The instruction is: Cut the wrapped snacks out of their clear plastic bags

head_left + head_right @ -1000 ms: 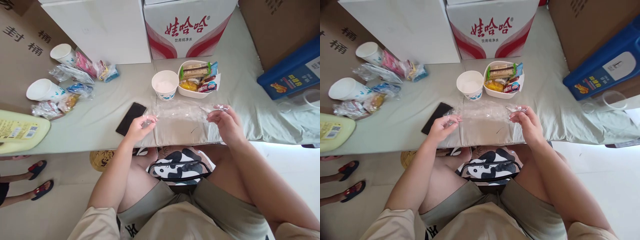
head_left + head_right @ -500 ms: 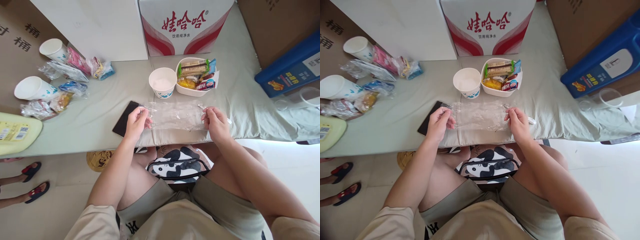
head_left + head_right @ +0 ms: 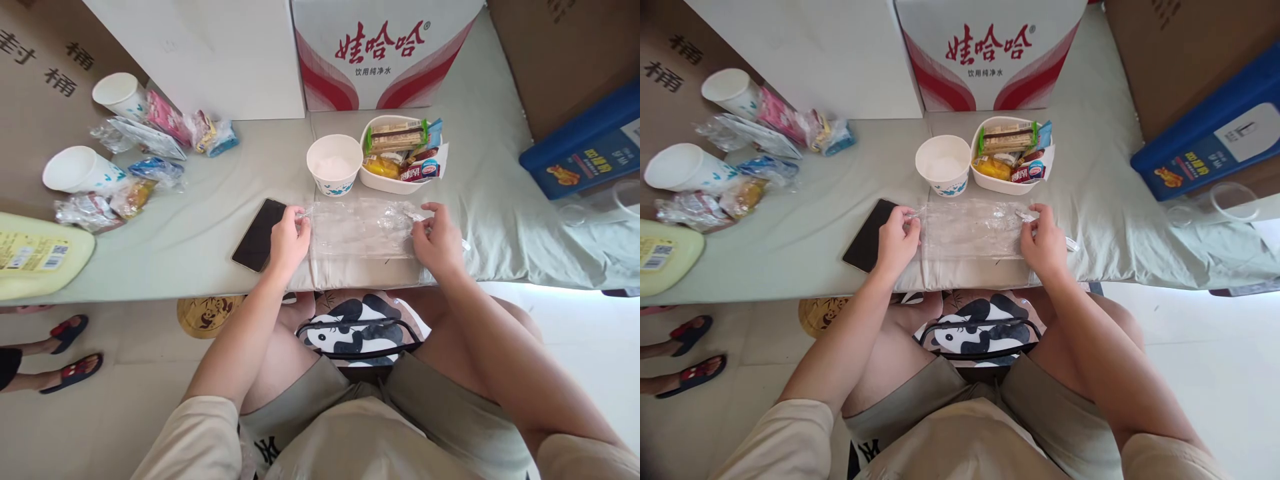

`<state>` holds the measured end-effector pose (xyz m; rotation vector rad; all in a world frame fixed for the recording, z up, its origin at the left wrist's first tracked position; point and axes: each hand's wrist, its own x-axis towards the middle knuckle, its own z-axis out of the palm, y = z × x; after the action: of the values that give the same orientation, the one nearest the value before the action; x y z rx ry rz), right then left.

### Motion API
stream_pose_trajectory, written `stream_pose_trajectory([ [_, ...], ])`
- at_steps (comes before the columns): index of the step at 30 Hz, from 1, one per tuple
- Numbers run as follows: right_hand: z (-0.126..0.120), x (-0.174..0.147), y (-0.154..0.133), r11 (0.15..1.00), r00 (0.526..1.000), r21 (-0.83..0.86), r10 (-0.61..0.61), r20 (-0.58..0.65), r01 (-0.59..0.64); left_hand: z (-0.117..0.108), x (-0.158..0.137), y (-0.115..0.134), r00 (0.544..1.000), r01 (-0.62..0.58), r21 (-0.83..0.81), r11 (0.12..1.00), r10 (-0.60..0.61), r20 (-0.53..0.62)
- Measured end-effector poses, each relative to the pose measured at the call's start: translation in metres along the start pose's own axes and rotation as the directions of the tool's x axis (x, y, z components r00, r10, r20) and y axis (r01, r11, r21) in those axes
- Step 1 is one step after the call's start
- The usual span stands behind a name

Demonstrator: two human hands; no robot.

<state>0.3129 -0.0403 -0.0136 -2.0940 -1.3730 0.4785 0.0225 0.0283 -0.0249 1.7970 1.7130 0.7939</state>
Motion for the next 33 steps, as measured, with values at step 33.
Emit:
stream_pose_trajectory([
  [33,-0.025,-0.046,0.022,0.768,0.796,-0.346,-0.33,0.508,0.539,0.015,0.0,0.014,0.981,-0.192,0.267,0.944,0.192,0.027],
])
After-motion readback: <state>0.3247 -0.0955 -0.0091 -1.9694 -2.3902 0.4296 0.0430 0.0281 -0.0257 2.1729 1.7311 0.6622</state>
